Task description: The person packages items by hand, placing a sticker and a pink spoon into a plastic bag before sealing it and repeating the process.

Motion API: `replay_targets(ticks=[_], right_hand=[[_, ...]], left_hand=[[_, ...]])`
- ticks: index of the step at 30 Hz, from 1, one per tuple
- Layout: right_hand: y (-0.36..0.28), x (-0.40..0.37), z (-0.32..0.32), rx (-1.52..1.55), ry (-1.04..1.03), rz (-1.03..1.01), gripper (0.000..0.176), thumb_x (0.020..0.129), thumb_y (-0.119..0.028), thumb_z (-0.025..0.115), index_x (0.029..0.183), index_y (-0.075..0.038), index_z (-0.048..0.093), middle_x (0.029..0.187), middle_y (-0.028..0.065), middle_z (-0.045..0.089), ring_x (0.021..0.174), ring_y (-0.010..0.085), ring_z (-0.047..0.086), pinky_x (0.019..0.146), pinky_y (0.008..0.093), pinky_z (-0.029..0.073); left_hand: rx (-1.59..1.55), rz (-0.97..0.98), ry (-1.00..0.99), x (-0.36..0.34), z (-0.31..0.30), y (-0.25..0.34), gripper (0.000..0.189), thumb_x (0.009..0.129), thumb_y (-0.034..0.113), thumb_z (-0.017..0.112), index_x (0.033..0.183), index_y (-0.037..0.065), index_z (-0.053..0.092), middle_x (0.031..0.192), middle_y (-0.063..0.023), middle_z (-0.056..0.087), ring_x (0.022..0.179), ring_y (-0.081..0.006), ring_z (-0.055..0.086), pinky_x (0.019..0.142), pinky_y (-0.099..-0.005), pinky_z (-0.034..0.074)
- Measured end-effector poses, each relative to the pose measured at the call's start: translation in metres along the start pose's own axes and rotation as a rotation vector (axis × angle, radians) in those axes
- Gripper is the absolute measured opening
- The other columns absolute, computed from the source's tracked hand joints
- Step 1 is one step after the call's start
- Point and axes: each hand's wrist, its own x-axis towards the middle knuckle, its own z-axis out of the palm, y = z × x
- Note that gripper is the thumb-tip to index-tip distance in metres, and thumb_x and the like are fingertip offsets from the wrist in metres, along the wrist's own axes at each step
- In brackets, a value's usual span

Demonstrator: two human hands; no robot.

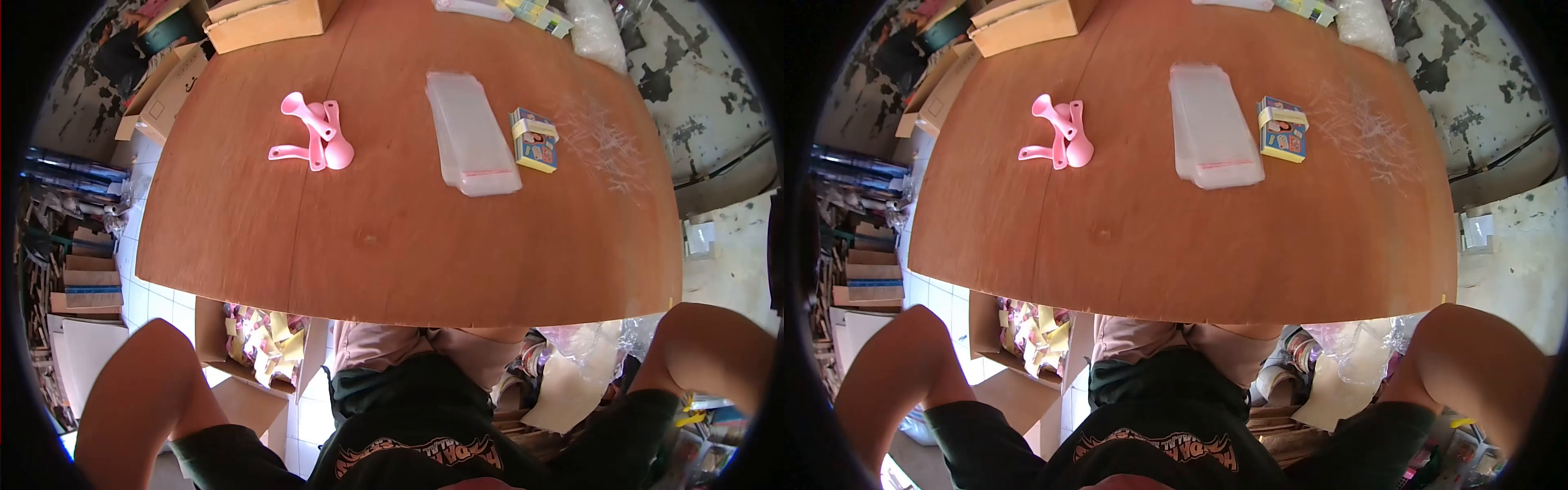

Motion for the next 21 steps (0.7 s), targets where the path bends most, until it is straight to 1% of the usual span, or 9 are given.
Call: replay_targets(ticks=[3, 5, 6, 7, 8, 10, 13, 19, 21], right_hand=[[0.006, -0.043, 0.013, -0.012, -0.017, 0.292, 0.030, 0.083, -0.024, 0.058, 0.097, 0.003, 0.061, 0.094, 0.0174, 0.063, 0.095, 0.0257, 0.060, 0.088, 0.0373, 0.046], [0.013, -0.074, 0.045, 0.091, -0.179, 0.816, 0.022, 0.083, -0.016, 0.061, 0.098, 0.000, 0.063, 0.095, 0.0114, 0.064, 0.092, 0.0197, 0.061, 0.083, 0.0329, 0.047], [0.019, -0.095, 0.068, 0.162, -0.260, 1.141, 0.018, 0.083, -0.007, 0.064, 0.100, -0.002, 0.064, 0.096, 0.0054, 0.065, 0.088, 0.0137, 0.062, 0.079, 0.0285, 0.049], [0.040, -0.141, 0.090, 0.243, -0.349, 0.915, 0.014, 0.083, -0.003, 0.066, 0.096, -0.004, 0.067, 0.089, 0.0030, 0.067, 0.080, 0.0107, 0.063, 0.071, 0.0254, 0.049], [0.045, -0.164, 0.109, 0.260, -0.417, 0.876, 0.009, 0.081, -0.004, 0.066, 0.090, -0.001, 0.069, 0.081, 0.0052, 0.067, 0.076, 0.0109, 0.063, 0.067, 0.0261, 0.049], [0.052, -0.193, 0.134, 0.137, -0.561, 0.829, 0.017, 0.073, -0.018, 0.074, 0.085, -0.007, 0.070, 0.083, 0.0073, 0.068, 0.066, 0.0194, 0.062, 0.063, 0.0318, 0.048], [0.058, -0.206, 0.154, 0.181, -0.573, 0.846, 0.017, 0.072, -0.021, 0.074, 0.081, -0.008, 0.071, 0.080, 0.0053, 0.067, 0.068, 0.0194, 0.063, 0.062, 0.0330, 0.048], [0.057, -0.202, 0.158, 0.148, -0.579, 0.884, 0.011, 0.071, -0.019, 0.072, 0.075, -0.009, 0.071, 0.077, 0.0070, 0.066, 0.069, 0.0231, 0.064, 0.060, 0.0352, 0.047], [0.052, -0.199, 0.155, 0.091, -0.550, 0.859, 0.010, 0.071, -0.019, 0.073, 0.074, -0.010, 0.071, 0.077, 0.0076, 0.066, 0.068, 0.0239, 0.063, 0.060, 0.0358, 0.047]], left_hand=[[-0.045, -0.006, 0.078, -0.009, -0.003, -0.007, 0.037, 0.094, 0.025, 0.036, 0.126, 0.006, 0.038, 0.125, -0.0170, 0.045, 0.123, -0.0310, 0.043, 0.112, -0.0555, 0.026], [-0.115, -0.068, 0.398, -0.031, -0.004, -0.014, 0.037, 0.094, 0.025, 0.035, 0.126, 0.006, 0.038, 0.126, -0.0172, 0.045, 0.124, -0.0313, 0.043, 0.112, -0.0559, 0.026], [-0.019, -0.271, 0.645, -0.048, 0.004, -0.015, 0.034, 0.094, 0.030, 0.036, 0.110, 0.001, 0.045, 0.113, -0.0215, 0.050, 0.107, -0.0316, 0.050, 0.099, -0.0500, 0.036], [0.077, -0.477, 0.885, -0.079, 0.015, -0.018, 0.041, 0.094, 0.034, 0.036, 0.094, -0.004, 0.052, 0.100, -0.0257, 0.056, 0.091, -0.0320, 0.057, 0.086, -0.0442, 0.046], [0.303, -0.606, 0.516, -0.111, 0.024, -0.032, 0.038, 0.092, 0.030, 0.035, 0.100, -0.004, 0.050, 0.112, -0.0284, 0.050, 0.107, -0.0340, 0.051, 0.095, -0.0426, 0.041], [-0.068, -0.929, 0.315, -0.157, 0.049, -0.038, 0.038, 0.092, 0.028, 0.037, 0.106, -0.005, 0.048, 0.112, -0.0218, 0.054, 0.102, -0.0317, 0.055, 0.095, -0.0430, 0.041], [-0.207, -1.408, 0.109, -0.190, 0.087, -0.034, 0.025, 0.089, 0.014, 0.051, 0.109, 0.000, 0.053, 0.110, -0.0113, 0.058, 0.106, -0.0238, 0.056, 0.096, -0.0378, 0.041], [-0.504, -1.596, 0.122, -0.184, 0.119, -0.047, 0.028, 0.088, 0.012, 0.052, 0.115, 0.003, 0.051, 0.112, -0.0077, 0.056, 0.105, -0.0200, 0.055, 0.094, -0.0362, 0.040], [-0.609, -1.726, 0.250, -0.186, 0.125, -0.059, 0.030, 0.088, 0.014, 0.051, 0.116, 0.004, 0.050, 0.113, -0.0076, 0.055, 0.105, -0.0205, 0.054, 0.094, -0.0362, 0.040]])
